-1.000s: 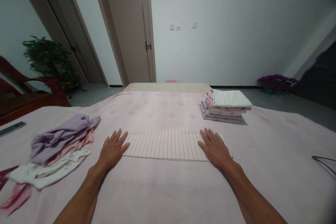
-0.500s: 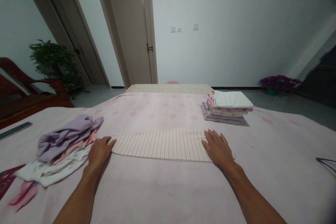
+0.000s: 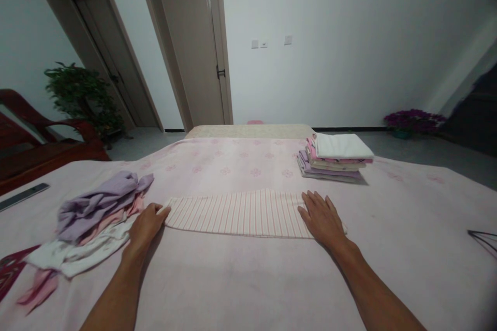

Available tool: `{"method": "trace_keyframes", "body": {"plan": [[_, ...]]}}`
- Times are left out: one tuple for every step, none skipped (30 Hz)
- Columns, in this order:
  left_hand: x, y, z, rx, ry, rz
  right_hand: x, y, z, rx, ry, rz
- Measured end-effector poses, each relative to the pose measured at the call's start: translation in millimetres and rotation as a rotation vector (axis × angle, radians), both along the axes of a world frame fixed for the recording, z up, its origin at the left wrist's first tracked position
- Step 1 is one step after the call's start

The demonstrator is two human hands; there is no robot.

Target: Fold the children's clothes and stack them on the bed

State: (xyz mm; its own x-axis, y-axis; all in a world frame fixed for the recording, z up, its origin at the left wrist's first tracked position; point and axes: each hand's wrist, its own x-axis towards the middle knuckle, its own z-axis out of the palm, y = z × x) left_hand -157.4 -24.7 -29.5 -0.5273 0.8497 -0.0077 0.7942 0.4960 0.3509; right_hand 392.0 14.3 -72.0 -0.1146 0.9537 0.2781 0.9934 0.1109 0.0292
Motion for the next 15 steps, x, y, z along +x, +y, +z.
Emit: {"method": "trace_keyframes", "body": {"plan": [[-0.2,-0.2,0.1,0.007,0.001,-0.010,0.0,-0.1,-0.2,0.002,0.003,0.002],[-0.8,-0.3,0.2,0.010,-0.004,-0.029,-0.1,-0.3,-0.2,0.005,0.007,0.004],[-1.3,-0.5,0.4,0.011,-0.015,-0.052,-0.4,-0.6,0.0,0.008,0.013,0.006],[-1.5,-0.7,1.2,0.015,-0.033,-0.074,-0.8,-1.1,0.4,0.013,0.018,0.010],[-1.2,-0.9,2.6,0.026,-0.055,-0.091,-1.3,-1.7,1.2,0.019,0.025,0.013],[0.1,-1.2,4.9,0.049,-0.072,-0.101,-1.8,-2.5,2.3,0.030,0.034,0.015],[2.7,-1.3,8.4,0.088,-0.084,-0.107,-2.3,-3.5,3.8,0.047,0.046,0.017],[6.6,-1.4,13.1,0.133,-0.090,-0.113,-3.1,-4.8,5.9,0.070,0.064,0.022],[12.2,-1.3,19.0,0.176,-0.091,-0.119,-4.4,-6.3,8.6,0.098,0.091,0.036],[19.6,-1.2,25.9,0.213,-0.091,-0.130,-6.3,-8.2,12.0,0.127,0.130,0.061],[28.8,-0.9,33.3,0.244,-0.092,-0.146,-9.2,-10.4,15.9,0.155,0.185,0.093],[39.9,-0.5,40.9,0.270,-0.096,-0.169,-13.2,-13.0,20.2,0.175,0.255,0.129],[52.9,0.0,48.2,0.294,-0.105,-0.198,-18.6,-15.9,24.8,0.183,0.339,0.166],[67.7,0.6,54.7,0.316,-0.119,-0.230,-25.1,-19.1,29.3,0.174,0.438,0.202],[84.0,1.4,60.0,0.338,-0.139,-0.268,-32.7,-22.2,33.4,0.149,0.551,0.232]]}}
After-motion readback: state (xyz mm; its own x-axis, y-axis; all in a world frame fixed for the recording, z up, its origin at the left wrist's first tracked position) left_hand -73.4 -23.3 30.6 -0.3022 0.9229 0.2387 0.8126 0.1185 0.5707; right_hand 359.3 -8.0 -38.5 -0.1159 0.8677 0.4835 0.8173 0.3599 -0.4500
